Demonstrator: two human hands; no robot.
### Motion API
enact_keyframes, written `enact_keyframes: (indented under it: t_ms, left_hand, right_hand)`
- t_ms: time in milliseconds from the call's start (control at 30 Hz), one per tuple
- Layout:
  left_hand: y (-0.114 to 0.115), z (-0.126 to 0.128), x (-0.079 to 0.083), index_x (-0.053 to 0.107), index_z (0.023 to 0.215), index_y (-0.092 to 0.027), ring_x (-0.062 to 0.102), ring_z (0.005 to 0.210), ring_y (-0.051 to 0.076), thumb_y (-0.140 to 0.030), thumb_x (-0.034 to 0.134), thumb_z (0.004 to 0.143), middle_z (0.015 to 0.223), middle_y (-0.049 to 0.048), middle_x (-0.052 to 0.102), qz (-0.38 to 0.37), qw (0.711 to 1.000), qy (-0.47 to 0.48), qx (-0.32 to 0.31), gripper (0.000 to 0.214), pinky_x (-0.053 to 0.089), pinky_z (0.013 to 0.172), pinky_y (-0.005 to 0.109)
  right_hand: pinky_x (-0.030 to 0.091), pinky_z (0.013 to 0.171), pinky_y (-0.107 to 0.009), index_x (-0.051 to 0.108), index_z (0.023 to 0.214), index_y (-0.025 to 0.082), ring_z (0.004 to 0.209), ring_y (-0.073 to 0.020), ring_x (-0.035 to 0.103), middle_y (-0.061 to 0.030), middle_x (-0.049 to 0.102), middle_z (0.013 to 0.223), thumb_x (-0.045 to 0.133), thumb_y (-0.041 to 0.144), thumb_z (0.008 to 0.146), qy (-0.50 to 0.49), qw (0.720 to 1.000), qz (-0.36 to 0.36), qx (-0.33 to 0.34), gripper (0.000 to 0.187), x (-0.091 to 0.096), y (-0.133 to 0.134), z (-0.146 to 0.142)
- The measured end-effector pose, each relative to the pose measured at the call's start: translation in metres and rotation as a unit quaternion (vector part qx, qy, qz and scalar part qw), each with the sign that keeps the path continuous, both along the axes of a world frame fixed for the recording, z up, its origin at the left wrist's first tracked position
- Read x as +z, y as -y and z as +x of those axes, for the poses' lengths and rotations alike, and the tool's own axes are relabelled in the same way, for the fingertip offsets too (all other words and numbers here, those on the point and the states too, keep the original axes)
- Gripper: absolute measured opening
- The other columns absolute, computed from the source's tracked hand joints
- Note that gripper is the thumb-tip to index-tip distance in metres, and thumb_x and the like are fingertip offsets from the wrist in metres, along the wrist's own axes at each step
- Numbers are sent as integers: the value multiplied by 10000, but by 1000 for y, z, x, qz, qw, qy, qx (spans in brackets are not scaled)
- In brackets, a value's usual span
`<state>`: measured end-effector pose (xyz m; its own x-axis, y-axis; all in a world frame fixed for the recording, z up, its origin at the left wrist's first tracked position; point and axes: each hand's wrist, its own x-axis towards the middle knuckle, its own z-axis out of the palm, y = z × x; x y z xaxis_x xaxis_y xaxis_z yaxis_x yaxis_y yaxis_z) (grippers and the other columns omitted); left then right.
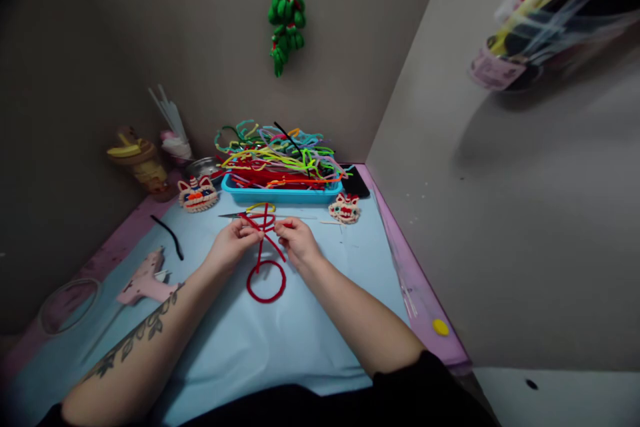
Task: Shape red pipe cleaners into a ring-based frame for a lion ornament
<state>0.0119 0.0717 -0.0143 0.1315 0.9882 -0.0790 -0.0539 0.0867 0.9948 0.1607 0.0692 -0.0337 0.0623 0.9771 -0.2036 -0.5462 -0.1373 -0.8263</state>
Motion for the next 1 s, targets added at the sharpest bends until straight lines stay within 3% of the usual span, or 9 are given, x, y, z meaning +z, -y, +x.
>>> enact_keyframes:
  t_ms: [133, 300, 567, 800, 1000]
  left_hand:
    - [1, 2, 1, 514, 703, -166, 522, 514, 99, -301, 769, 588, 559, -36, 614, 17, 1000, 0, 24, 310, 364, 563, 230]
    - [0, 2, -4, 527, 745, -167, 581, 565, 127, -298, 772, 578, 603, -20, 650, 32, 999, -2, 44, 324, 412, 602, 249]
    - [1, 3, -9, 558, 829, -150, 619, 585, 152, -320, 775, 580, 609, -8, 666, 27, 998, -49, 33, 371, 436, 608, 252]
    - [4, 3, 0, 531, 838, -173, 614, 541, 144, -295, 769, 572, 578, -22, 659, 25, 997, -64, 22, 377, 440, 554, 239]
    - [4, 2, 4, 523, 871, -163, 639, 608, 160, -308, 798, 546, 623, -8, 663, 26, 998, -59, 5, 450, 472, 607, 262]
  right_hand:
    - [378, 525, -226, 580, 684, 199, 571, -98, 509, 37, 605, 634, 848, 357, 475, -21, 999, 6, 32, 376, 5, 2, 0]
    - [381, 555, -239, 644, 776, 178, 616, -112, 541, -6, 661, 709, 840, 348, 530, 93, 984, 57, 142, 357, 11, 4, 1]
    - [336, 547, -250, 641, 562, 153, 528, -100, 476, 6, 605, 529, 805, 410, 538, 227, 969, 48, 86, 306, 7, 3, 3]
    - [335, 545, -253, 650, 536, 163, 519, -107, 479, 15, 596, 498, 773, 293, 532, 196, 976, 39, 87, 179, 10, 4, 4]
    - [318, 530, -248, 645, 567, 165, 520, -114, 502, 15, 601, 499, 768, 305, 538, 173, 979, 14, 105, 188, 3, 0, 6]
